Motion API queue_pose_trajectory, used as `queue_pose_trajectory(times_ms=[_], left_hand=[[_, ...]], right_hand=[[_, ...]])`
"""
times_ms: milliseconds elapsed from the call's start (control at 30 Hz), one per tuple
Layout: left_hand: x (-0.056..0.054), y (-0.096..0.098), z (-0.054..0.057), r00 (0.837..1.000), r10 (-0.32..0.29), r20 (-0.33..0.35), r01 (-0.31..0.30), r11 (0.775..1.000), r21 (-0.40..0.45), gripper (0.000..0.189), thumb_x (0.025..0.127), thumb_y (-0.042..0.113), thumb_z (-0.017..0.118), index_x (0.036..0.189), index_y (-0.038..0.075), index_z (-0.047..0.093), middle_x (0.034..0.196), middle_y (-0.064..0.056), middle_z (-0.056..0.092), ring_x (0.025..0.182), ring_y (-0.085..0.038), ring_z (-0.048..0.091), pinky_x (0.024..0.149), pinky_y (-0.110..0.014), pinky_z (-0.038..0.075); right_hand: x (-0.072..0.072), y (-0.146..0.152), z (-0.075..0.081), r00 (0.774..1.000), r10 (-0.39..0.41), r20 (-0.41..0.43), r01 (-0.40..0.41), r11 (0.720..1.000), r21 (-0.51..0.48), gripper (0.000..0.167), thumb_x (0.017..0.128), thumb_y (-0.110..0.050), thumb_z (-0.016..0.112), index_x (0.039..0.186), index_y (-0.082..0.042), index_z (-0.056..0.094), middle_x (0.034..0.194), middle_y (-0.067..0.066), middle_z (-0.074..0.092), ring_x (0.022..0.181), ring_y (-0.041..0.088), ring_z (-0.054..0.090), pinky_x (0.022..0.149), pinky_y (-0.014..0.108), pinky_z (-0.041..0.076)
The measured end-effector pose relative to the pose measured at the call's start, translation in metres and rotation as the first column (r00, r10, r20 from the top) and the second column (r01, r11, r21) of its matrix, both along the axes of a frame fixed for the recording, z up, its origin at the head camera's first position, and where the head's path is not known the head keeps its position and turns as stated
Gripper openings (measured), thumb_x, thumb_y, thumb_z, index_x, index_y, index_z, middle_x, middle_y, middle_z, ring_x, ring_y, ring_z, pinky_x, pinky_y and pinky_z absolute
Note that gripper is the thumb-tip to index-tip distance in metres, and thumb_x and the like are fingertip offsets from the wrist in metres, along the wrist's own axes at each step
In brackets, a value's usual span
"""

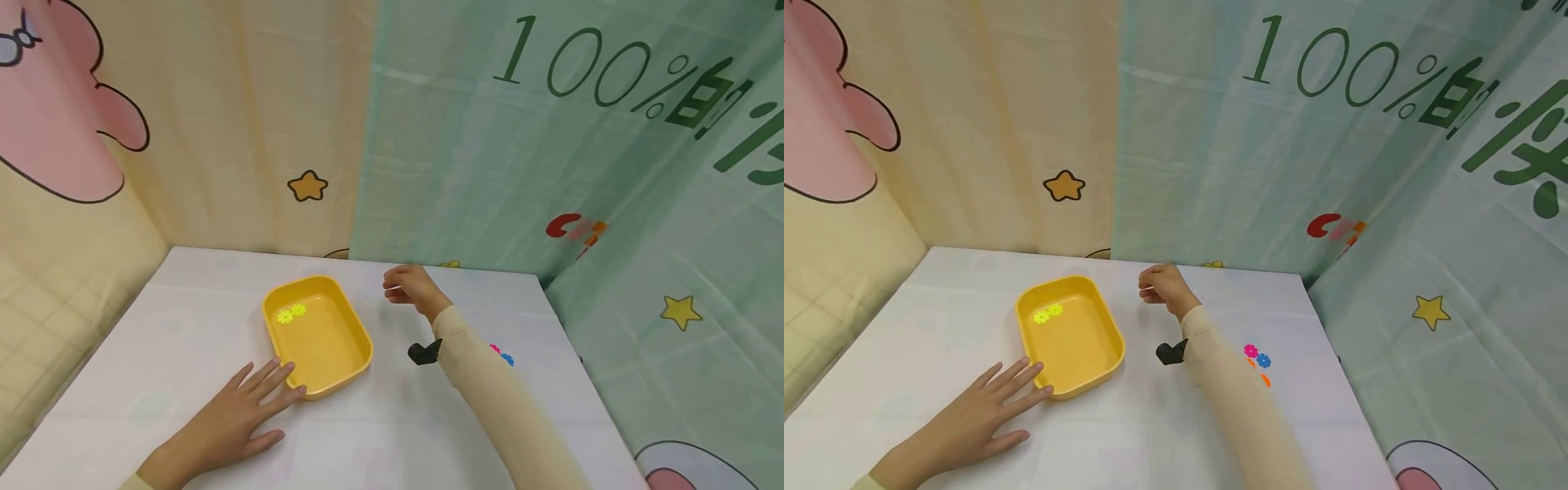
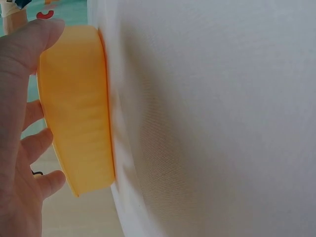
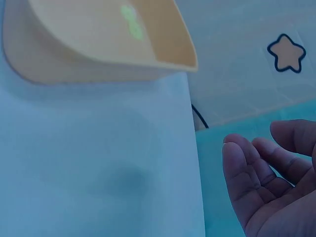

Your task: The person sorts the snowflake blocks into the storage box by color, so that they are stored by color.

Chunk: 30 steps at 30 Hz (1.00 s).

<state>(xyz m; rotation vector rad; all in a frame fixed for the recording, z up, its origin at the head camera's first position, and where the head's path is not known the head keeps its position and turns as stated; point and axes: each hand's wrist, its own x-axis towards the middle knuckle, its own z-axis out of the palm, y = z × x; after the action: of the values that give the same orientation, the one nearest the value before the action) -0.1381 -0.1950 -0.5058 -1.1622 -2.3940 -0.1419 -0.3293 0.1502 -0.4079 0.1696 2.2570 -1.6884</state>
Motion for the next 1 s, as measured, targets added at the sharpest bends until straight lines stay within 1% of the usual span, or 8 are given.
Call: queue_pose_trajectory(times_ms=[100, 167, 267, 400, 567, 667, 800, 1000], left_hand=[[0.001, 0.000, 0.000, 1.000, -0.004, -0.002, 0.004, 1.000, 0.011, 0.066, 0.090, 0.061, 0.064, 0.148, 0.030, 0.054, 0.154, -0.012, 0.050, 0.139, -0.036, 0.047, 0.124, -0.045, 0.012], [0.001, 0.000, 0.000, 1.000, -0.006, 0.001, 0.006, 1.000, 0.016, 0.067, 0.089, 0.060, 0.066, 0.147, 0.030, 0.055, 0.154, -0.012, 0.050, 0.139, -0.036, 0.046, 0.126, -0.038, -0.001], [0.000, 0.001, -0.001, 1.000, -0.008, 0.001, 0.008, 1.000, 0.015, 0.067, 0.090, 0.061, 0.064, 0.148, 0.030, 0.054, 0.155, -0.012, 0.049, 0.141, -0.035, 0.044, 0.126, -0.036, -0.008], [0.000, 0.001, -0.002, 1.000, -0.009, 0.002, 0.009, 1.000, 0.012, 0.066, 0.092, 0.063, 0.062, 0.148, 0.030, 0.054, 0.154, -0.012, 0.049, 0.141, -0.035, 0.044, 0.126, -0.035, -0.008], [0.000, 0.002, -0.001, 1.000, -0.003, 0.009, 0.003, 1.000, 0.005, 0.070, 0.087, 0.059, 0.069, 0.148, 0.031, 0.054, 0.154, -0.012, 0.050, 0.140, -0.035, 0.045, 0.126, -0.035, -0.007], [0.001, 0.002, -0.001, 1.000, 0.008, 0.008, -0.007, 1.000, -0.005, 0.068, 0.088, 0.060, 0.067, 0.149, 0.031, 0.053, 0.154, -0.012, 0.049, 0.141, -0.035, 0.045, 0.124, -0.044, 0.011], [0.002, 0.003, -0.002, 1.000, 0.015, 0.004, -0.015, 1.000, -0.009, 0.065, 0.092, 0.062, 0.062, 0.148, 0.032, 0.053, 0.154, -0.012, 0.049, 0.141, -0.034, 0.044, 0.108, -0.051, 0.030], [0.001, 0.003, -0.002, 1.000, 0.007, 0.001, -0.007, 1.000, -0.002, 0.062, 0.096, 0.064, 0.054, 0.149, 0.032, 0.053, 0.155, -0.012, 0.048, 0.142, -0.034, 0.044, 0.119, -0.045, 0.018]], right_hand=[[0.003, 0.026, -0.001, 1.000, -0.024, -0.010, 0.024, 1.000, 0.003, 0.025, 0.100, -0.017, 0.063, 0.119, -0.001, 0.068, 0.111, 0.014, 0.066, 0.085, 0.021, 0.069, 0.077, 0.030, 0.061], [0.006, 0.044, -0.003, 0.999, -0.041, -0.013, 0.041, 0.999, 0.001, 0.026, 0.099, -0.015, 0.063, 0.121, -0.001, 0.067, 0.112, 0.014, 0.065, 0.085, 0.020, 0.069, 0.076, 0.029, 0.061], [0.013, 0.072, -0.006, 0.998, -0.059, -0.014, 0.060, 0.998, 0.009, 0.030, 0.099, -0.013, 0.063, 0.125, 0.001, 0.065, 0.115, 0.013, 0.064, 0.085, 0.020, 0.069, 0.076, 0.028, 0.061], [0.021, 0.103, -0.009, 0.996, -0.091, 0.004, 0.091, 0.995, 0.036, 0.035, 0.098, -0.012, 0.064, 0.131, 0.002, 0.061, 0.119, 0.013, 0.063, 0.088, 0.020, 0.069, 0.076, 0.027, 0.061], [0.030, 0.131, -0.012, 0.990, -0.139, 0.028, 0.136, 0.987, 0.088, 0.038, 0.100, -0.018, 0.063, 0.134, 0.000, 0.059, 0.120, 0.014, 0.063, 0.098, 0.028, 0.070, 0.079, 0.028, 0.061], [0.035, 0.144, -0.014, 0.987, -0.160, 0.026, 0.156, 0.982, 0.109, 0.039, 0.101, -0.020, 0.062, 0.134, 0.001, 0.058, 0.120, 0.015, 0.063, 0.105, 0.034, 0.069, 0.080, 0.029, 0.061], [0.042, 0.163, -0.018, 0.984, -0.175, 0.025, 0.170, 0.976, 0.135, 0.043, 0.101, -0.021, 0.062, 0.137, 0.002, 0.056, 0.122, 0.016, 0.063, 0.111, 0.037, 0.067, 0.080, 0.029, 0.061], [0.056, 0.192, -0.031, 0.980, -0.197, 0.027, 0.190, 0.967, 0.168, 0.048, 0.101, -0.022, 0.063, 0.140, 0.004, 0.052, 0.121, 0.016, 0.062, 0.110, 0.038, 0.067, 0.079, 0.028, 0.061]])
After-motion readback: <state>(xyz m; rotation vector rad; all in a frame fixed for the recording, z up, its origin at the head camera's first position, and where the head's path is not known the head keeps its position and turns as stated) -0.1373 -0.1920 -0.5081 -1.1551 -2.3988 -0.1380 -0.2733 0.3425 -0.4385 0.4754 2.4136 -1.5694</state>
